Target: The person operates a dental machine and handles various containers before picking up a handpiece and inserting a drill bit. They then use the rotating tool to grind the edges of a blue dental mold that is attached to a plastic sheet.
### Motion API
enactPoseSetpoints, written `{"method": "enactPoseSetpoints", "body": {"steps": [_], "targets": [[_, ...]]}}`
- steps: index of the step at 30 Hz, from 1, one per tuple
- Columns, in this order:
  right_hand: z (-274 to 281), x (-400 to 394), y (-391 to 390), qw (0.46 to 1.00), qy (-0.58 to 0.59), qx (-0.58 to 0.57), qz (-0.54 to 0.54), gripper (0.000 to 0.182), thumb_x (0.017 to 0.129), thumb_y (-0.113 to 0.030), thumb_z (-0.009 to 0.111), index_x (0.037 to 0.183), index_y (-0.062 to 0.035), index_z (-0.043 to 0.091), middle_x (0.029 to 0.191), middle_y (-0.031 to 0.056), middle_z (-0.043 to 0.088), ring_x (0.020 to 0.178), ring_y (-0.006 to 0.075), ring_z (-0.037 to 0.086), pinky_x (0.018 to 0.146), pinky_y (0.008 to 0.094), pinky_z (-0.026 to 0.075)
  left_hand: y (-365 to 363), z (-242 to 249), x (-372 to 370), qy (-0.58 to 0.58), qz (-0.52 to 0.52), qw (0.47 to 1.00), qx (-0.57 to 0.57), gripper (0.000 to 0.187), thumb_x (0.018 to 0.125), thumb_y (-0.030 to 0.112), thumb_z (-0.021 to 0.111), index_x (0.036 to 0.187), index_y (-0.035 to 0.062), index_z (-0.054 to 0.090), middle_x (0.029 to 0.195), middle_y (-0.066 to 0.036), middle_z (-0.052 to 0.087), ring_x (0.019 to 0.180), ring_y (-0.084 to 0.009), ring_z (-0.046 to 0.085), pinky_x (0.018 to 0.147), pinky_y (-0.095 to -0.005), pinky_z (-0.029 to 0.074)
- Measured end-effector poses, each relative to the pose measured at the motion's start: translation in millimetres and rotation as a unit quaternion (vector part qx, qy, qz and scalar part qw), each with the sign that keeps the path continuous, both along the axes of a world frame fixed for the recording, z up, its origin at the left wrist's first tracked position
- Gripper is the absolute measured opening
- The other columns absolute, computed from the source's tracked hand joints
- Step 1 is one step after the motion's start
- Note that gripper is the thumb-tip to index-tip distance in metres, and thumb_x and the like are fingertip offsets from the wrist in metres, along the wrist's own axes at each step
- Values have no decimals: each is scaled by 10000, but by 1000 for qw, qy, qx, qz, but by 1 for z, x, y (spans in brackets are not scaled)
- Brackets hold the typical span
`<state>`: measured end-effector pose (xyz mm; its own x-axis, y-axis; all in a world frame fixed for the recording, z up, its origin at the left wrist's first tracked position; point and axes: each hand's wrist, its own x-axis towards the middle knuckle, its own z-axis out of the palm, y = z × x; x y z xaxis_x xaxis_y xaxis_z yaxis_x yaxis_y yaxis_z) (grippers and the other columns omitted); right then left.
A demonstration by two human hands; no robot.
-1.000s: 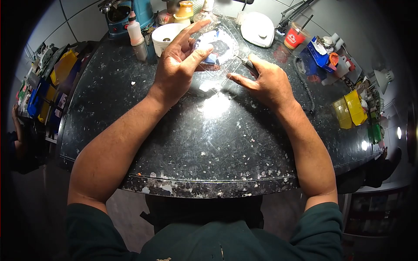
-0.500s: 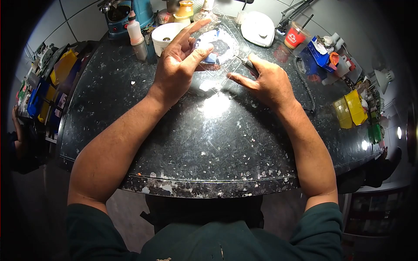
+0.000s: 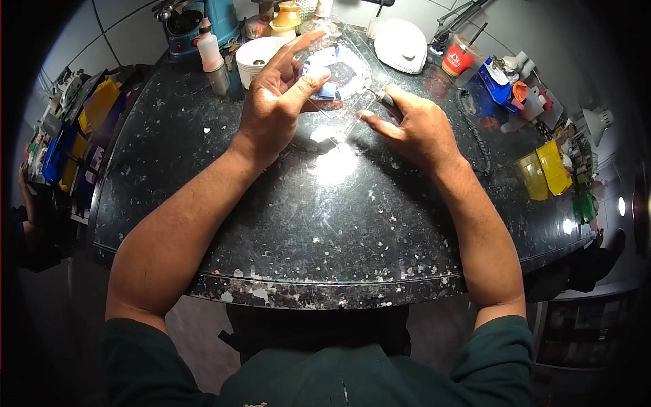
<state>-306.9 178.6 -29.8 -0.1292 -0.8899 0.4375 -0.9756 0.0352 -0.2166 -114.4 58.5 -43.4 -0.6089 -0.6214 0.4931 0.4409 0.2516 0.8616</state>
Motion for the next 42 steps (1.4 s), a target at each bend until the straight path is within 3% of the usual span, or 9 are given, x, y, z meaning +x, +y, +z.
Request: {"method": "enactPoseSetpoints", "body": {"steps": [4, 6, 15, 20, 22, 31, 34, 37, 42], "targets": [[-2, -12, -5, 964, -231, -121, 51, 346, 900, -382, 661, 887, -36, 662, 712, 83, 677, 640, 250, 669, 591, 370, 514, -5, -1, 0, 63, -97, 989, 89, 546, 965, 113, 519, 1483, 68, 352, 1345, -140, 527, 1156, -215, 610, 964, -415, 563], [24, 1, 8, 866, -499, -19, 34, 199, 921, -249, 692, 843, -69, 657, 609, -78, 475, 509, 14, 428, 432, 222, 328, -1, 1, 1, 50, -147, 979, 132, 568, 974, 122, 510, 1503, 78, 308, 1386, -134, 491, 1213, -205, 570, 1025, -435, 519], [17, -22, 6, 750, -657, -38, 58, 173, 865, -182, 749, 892, -67, 623, 605, -93, 405, 472, 17, 346, 420, 202, 295, -7, 10, 8, 17, -373, 878, 301, 926, 879, 539, 602, 1514, -15, 218, 1431, -270, 414, 1280, -315, 515, 1069, -530, 445], [20, 3, 7, 791, -609, -3, 56, 177, 867, -190, 756, 914, -55, 652, 560, -79, 435, 437, 24, 350, 410, 209, 279, -6, 3, 4, -103, -319, 926, 176, 603, 938, 335, 614, 1452, 75, 436, 1269, -124, 595, 1050, -187, 655, 916, -352, 566], [19, 5, 7, 819, -571, -7, 63, 186, 869, -210, 761, 907, -56, 664, 559, -65, 473, 435, 18, 379, 406, 206, 282, -10, 0, 5, -155, -238, 950, 129, 470, 915, 183, 675, 1364, 103, 561, 1001, -40, 665, 862, -89, 638, 845, -307, 569], [12, 7, 5, 855, -516, -23, 34, 212, 873, -239, 763, 908, -53, 666, 588, -54, 532, 465, 35, 437, 428, 214, 337, -10, 2, 4, -142, -176, 970, 89, 435, 915, 118, 636, 1328, 6, 565, 1024, -66, 681, 859, -102, 648, 790, -254, 558], [8, 5, 1, 929, -336, -144, 58, 274, 860, -285, 770, 875, -40, 648, 623, -3, 576, 529, 93, 498, 499, 263, 423, -17, 1, 2, -115, -143, 978, 98, 400, 927, 115, 612, 1304, -14, 576, 1040, -73, 684, 849, -101, 649, 774, -246, 558], [12, -4, 5, 994, -94, 12, 54, 468, 818, -466, 760, 818, -20, 619, 668, 105, 594, 573, 197, 553, 571, 340, 470, -23, 3, 5, -160, -96, 982, 42, 358, 926, 119, 613, 1261, -9, 613, 1044, -76, 691, 811, -90, 638, 720, -209, 543], [10, -7, 4, 993, -23, 91, 69, 552, 758, -560, 771, 817, -30, 628, 670, 143, 600, 619, 291, 602, 605, 388, 485, -20, 3, 5, -175, -68, 981, 48, 350, 920, 136, 622, 1249, 17, 632, 991, -47, 694, 766, -72, 616, 679, -197, 524]]}}
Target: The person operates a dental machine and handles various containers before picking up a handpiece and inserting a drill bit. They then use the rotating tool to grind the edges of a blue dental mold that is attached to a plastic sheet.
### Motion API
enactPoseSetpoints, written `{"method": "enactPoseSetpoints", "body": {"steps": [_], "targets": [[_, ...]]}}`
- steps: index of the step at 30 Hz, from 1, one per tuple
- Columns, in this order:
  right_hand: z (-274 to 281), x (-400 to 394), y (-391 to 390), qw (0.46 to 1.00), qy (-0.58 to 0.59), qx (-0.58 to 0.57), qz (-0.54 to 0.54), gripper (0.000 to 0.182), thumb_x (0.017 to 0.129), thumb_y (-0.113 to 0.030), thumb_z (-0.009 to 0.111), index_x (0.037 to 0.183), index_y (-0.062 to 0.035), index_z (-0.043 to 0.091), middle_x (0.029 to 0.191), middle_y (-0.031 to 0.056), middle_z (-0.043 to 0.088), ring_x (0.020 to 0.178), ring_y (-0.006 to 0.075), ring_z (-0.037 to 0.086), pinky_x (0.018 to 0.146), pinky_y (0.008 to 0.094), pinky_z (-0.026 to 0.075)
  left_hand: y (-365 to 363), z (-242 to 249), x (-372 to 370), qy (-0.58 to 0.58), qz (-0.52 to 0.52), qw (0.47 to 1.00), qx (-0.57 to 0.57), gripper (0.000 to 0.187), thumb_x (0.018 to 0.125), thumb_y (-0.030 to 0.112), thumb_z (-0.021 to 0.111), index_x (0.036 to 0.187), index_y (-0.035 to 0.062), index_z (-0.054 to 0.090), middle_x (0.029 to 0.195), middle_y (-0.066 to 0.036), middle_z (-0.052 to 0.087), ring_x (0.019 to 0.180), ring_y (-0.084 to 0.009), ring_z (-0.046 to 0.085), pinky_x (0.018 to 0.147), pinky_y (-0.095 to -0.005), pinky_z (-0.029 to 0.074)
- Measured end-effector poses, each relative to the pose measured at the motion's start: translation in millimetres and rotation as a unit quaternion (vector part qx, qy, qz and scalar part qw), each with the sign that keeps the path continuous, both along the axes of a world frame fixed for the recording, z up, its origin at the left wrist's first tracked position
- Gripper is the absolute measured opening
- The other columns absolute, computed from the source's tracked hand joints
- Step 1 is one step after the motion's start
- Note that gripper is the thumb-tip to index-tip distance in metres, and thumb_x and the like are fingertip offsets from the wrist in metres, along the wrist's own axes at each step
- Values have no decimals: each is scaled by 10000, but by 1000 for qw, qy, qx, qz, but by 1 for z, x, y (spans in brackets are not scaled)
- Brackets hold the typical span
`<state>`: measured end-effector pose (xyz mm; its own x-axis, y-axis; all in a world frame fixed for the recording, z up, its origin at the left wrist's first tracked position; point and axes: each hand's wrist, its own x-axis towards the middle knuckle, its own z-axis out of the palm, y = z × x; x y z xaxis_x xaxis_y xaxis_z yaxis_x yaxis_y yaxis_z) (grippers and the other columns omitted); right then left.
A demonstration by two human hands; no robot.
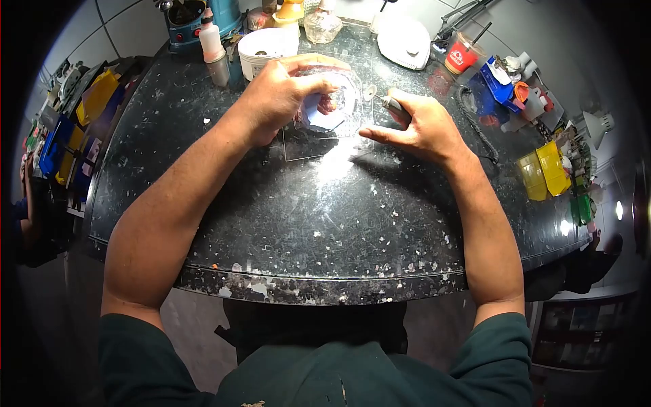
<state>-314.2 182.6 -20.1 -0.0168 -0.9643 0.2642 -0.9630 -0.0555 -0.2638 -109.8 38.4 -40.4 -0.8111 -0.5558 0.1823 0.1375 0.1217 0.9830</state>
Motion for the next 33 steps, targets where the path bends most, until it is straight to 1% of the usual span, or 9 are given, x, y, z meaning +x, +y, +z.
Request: {"method": "enactPoseSetpoints", "body": {"steps": [4, 10, 26, 28, 33], "targets": [[-1, 3, 0, 997, 68, -18, 21, 591, 723, -614, 769, 829, -48, 636, 702, 145, 627, 668, 331, 636, 624, 408, 504, 3, 4, 0, -1, -10, 1000, -14, 352, 905, 159, 633, 1232, 30, 648, 927, -25, 681, 731, -61, 594, 659, -191, 512], [1, 7, 2, 996, 80, -32, 22, 575, 732, -614, 758, 859, -63, 658, 768, 136, 671, 732, 333, 670, 648, 400, 535, 6, 6, 1, -6, -3, 997, -72, 335, 897, 165, 630, 1198, 25, 668, 870, -24, 668, 713, -68, 583, 657, -213, 506], [-2, 5, 2, 995, 89, -36, 14, 578, 735, -617, 753, 867, -62, 660, 787, 136, 679, 750, 335, 677, 659, 405, 542, 8, 8, 1, -7, 14, 995, -102, 336, 900, 185, 622, 1195, 31, 671, 879, -42, 679, 701, -81, 600, 666, -223, 514], [-9, 2, 0, 991, 81, -98, 49, 555, 714, -528, 830, 797, -42, 574, 630, 90, 518, 553, 245, 510, 540, 357, 442, 8, 8, 2, -19, 24, 994, -109, 332, 904, 178, 619, 1198, 32, 670, 881, -45, 683, 704, -82, 605, 666, -225, 516], [-8, 3, 0, 991, 69, -101, 54, 546, 716, -514, 834, 789, -42, 569, 627, 89, 515, 547, 235, 502, 536, 351, 439, 7, 8, 2, -19, 20, 993, -118, 324, 911, 168, 615, 1200, 32, 669, 877, -47, 686, 702, -83, 606, 664, -227, 516]]}}
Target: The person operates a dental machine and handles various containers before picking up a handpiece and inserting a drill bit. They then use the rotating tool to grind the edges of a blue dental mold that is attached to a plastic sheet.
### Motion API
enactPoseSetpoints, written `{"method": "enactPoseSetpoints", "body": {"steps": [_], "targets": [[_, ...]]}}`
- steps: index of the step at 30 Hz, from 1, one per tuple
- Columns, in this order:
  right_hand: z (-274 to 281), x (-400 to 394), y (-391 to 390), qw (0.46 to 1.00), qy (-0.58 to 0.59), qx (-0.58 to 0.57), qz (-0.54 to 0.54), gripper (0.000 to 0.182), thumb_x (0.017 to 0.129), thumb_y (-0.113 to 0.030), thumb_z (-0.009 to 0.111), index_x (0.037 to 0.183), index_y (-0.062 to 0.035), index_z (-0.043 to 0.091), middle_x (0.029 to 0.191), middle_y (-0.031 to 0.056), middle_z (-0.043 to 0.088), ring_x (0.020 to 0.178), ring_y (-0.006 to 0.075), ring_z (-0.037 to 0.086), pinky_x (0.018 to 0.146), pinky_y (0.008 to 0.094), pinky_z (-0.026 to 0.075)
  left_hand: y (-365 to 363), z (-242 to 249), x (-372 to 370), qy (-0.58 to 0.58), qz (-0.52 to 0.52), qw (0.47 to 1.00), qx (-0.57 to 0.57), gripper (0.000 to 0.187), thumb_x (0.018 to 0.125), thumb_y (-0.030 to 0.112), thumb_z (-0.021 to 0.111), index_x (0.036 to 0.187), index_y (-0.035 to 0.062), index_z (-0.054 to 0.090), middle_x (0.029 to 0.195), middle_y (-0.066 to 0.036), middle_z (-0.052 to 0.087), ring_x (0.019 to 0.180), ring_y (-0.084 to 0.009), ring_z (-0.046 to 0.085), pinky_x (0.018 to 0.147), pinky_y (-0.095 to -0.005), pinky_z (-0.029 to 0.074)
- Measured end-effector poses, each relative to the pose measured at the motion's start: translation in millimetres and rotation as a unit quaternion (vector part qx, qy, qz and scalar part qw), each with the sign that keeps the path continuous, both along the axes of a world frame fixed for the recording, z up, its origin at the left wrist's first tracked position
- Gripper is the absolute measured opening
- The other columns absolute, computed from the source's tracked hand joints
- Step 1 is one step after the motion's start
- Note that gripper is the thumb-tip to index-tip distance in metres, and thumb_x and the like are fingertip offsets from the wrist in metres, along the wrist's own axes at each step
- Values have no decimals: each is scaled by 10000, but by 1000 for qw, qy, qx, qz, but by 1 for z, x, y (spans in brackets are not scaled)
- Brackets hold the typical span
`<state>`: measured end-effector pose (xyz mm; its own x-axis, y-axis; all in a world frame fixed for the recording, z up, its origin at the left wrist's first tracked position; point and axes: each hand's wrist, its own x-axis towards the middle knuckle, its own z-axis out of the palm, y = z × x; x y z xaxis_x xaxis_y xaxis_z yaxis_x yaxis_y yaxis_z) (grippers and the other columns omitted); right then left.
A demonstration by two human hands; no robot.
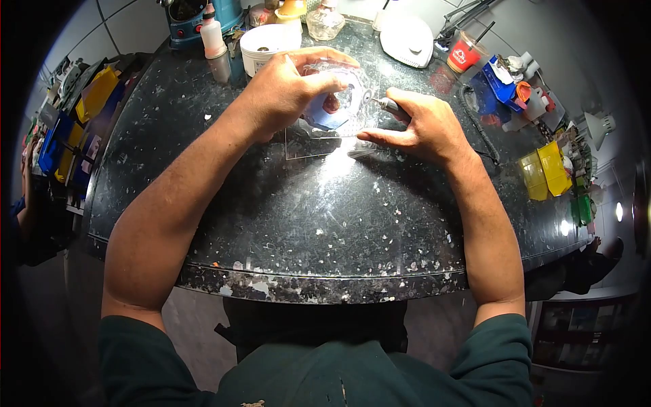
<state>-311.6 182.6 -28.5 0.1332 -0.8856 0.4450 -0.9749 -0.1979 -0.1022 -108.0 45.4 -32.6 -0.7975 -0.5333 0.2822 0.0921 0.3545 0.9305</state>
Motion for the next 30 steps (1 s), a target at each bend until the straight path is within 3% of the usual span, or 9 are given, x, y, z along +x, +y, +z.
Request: {"method": "enactPoseSetpoints", "body": {"steps": [11, 13, 20, 22, 26, 28, 29, 30], "targets": [[3, 2, 1, 1000, 0, 8, -3, 544, 718, -516, 833, 788, -42, 576, 619, 85, 516, 544, 229, 502, 530, 350, 433, 1, 0, 1, 0, 1, 1000, -1, 329, 908, 161, 621, 1212, 41, 664, 874, -47, 682, 699, -86, 602, 672, -232, 518], [9, 5, 2, 996, 26, 67, -49, 593, 740, -631, 739, 896, -63, 671, 777, 146, 678, 742, 342, 678, 655, 411, 542, 1, 0, 0, -5, 5, 1000, -1, 331, 908, 161, 623, 1214, 41, 662, 867, -43, 677, 701, -86, 601, 672, -231, 517], [6, 4, 1, 995, 30, 75, -54, 595, 746, -641, 728, 865, -62, 658, 760, 144, 672, 736, 343, 676, 651, 412, 540, 0, -2, 0, -6, 3, 1000, 14, 331, 903, 162, 624, 1208, 41, 665, 850, -42, 669, 697, -87, 600, 667, -230, 517], [0, 0, 0, 1000, 7, 17, -7, 541, 729, -523, 820, 821, -39, 596, 624, 95, 522, 552, 258, 515, 539, 364, 440, 0, -1, 0, -4, 4, 1000, -1, 333, 900, 167, 626, 1205, 40, 667, 861, -44, 674, 700, -88, 604, 672, -231, 521], [4, 2, 1, 1000, 7, 26, -12, 544, 732, -530, 815, 823, -39, 598, 623, 99, 525, 553, 266, 523, 543, 370, 444, -1, -1, 0, -10, 4, 1000, -4, 332, 902, 168, 623, 1205, 41, 668, 879, -48, 683, 703, -90, 612, 678, -233, 527], [9, 5, 2, 996, 28, 70, -46, 589, 750, -632, 730, 877, -61, 660, 758, 148, 671, 737, 346, 676, 652, 414, 540, -1, -2, 0, -4, 2, 1000, -6, 331, 904, 167, 618, 1206, 43, 669, 895, -52, 689, 705, -92, 619, 681, -235, 532], [7, 5, 2, 996, 28, 70, -46, 589, 750, -632, 730, 877, -61, 660, 758, 148, 671, 737, 346, 676, 652, 414, 540, -1, -1, 0, -4, 2, 1000, -5, 331, 904, 167, 618, 1206, 43, 669, 895, -52, 689, 705, -92, 619, 681, -235, 532], [4, 3, 1, 998, 20, 49, -29, 564, 743, -584, 769, 852, -48, 629, 690, 127, 601, 647, 312, 602, 600, 395, 494, 0, -1, 0, -1, 2, 1000, -2, 329, 904, 165, 617, 1206, 43, 669, 896, -53, 690, 704, -92, 620, 681, -234, 532]]}}
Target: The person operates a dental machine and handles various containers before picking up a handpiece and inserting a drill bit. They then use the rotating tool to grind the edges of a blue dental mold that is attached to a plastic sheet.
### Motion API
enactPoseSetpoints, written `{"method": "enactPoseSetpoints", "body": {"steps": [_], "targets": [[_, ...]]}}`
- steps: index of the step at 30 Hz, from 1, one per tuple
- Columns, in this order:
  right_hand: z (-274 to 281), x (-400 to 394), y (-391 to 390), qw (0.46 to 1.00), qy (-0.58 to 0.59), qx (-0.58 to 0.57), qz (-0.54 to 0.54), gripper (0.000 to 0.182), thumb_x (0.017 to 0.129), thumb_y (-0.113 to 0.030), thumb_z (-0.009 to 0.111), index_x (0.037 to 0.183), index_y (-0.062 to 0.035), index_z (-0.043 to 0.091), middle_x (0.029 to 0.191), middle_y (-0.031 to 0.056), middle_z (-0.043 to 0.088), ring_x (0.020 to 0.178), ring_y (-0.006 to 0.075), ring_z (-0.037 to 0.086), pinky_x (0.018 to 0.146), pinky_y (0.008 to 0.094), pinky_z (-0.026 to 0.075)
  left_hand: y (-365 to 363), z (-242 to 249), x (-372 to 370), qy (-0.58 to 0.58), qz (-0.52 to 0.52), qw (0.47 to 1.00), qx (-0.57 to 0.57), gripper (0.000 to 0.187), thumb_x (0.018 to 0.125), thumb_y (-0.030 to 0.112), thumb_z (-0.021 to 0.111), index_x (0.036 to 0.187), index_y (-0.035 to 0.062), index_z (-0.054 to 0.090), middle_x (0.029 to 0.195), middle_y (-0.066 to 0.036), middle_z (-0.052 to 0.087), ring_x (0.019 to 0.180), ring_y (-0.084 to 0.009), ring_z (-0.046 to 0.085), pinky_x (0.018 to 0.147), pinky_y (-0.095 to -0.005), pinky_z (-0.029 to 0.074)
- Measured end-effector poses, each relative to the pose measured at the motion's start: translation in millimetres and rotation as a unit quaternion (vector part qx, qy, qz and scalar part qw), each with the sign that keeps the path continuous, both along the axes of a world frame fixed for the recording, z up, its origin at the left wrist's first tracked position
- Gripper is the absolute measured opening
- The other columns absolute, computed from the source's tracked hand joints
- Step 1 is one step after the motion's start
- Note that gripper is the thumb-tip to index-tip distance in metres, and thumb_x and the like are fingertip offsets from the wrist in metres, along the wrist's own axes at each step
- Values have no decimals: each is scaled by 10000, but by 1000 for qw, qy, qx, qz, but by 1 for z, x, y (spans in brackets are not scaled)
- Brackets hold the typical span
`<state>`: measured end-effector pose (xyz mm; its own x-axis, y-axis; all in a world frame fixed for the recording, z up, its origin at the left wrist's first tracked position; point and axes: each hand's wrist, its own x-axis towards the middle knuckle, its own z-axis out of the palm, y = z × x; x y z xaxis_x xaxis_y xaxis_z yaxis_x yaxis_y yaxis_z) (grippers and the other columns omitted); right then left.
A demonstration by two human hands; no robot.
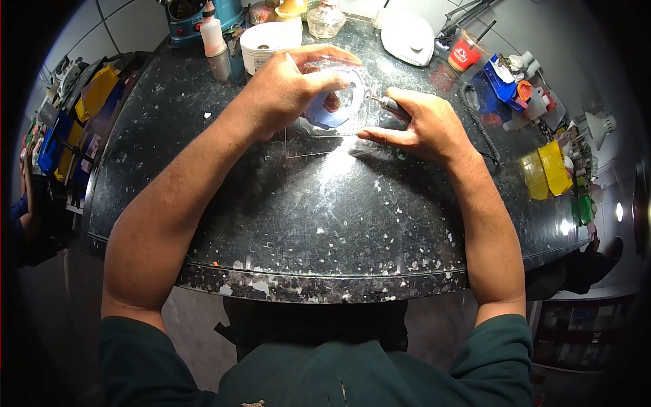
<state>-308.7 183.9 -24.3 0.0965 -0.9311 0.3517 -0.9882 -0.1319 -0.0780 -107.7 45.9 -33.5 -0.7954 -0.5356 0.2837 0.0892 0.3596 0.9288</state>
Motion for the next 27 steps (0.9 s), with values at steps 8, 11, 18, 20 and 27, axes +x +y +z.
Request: {"method": "enactPoseSetpoints", "body": {"steps": [8, 11, 18, 20, 27], "targets": [[-1, 0, 0, 1000, -8, -19, 20, 555, 744, -538, 800, 827, -30, 594, 626, 107, 531, 560, 278, 528, 552, 377, 447, 0, 0, 0, 4, 1, 1000, 1, 328, 906, 171, 617, 1204, 43, 670, 896, -51, 691, 705, -91, 618, 680, -233, 527], [-2, 0, 0, 1000, -11, -12, 21, 551, 750, -533, 797, 821, -28, 589, 627, 106, 528, 559, 274, 526, 552, 376, 445, -1, -1, 0, 6, -1, 1000, 4, 330, 904, 174, 618, 1202, 42, 671, 894, -49, 690, 706, -91, 615, 677, -232, 523], [-4, -1, -1, 1000, -20, -8, 17, 544, 759, -527, 793, 807, -31, 578, 622, 99, 516, 553, 258, 515, 547, 371, 439, -1, -1, -1, 4, 9, 1000, -3, 339, 907, 181, 617, 1213, 43, 664, 924, -52, 696, 715, -98, 621, 673, -227, 519], [-3, 0, -1, 1000, -23, -13, 16, 543, 760, -527, 792, 802, -32, 574, 620, 96, 511, 550, 251, 510, 545, 368, 437, 2, 0, -1, 9, 10, 1000, -1, 345, 912, 184, 614, 1226, 48, 658, 948, -57, 701, 731, -105, 637, 671, -227, 522], [6, 3, 1, 997, -45, 58, -17, 674, 639, -618, 828, 958, -55, 637, 783, 129, 659, 741, 307, 667, 679, 394, 531, 1, -7, -3, 28, 28, 999, 12, 355, 947, 205, 593, 1282, 92, 623, 1073, -78, 699, 814, -136, 689, 624, -216, 519]]}}
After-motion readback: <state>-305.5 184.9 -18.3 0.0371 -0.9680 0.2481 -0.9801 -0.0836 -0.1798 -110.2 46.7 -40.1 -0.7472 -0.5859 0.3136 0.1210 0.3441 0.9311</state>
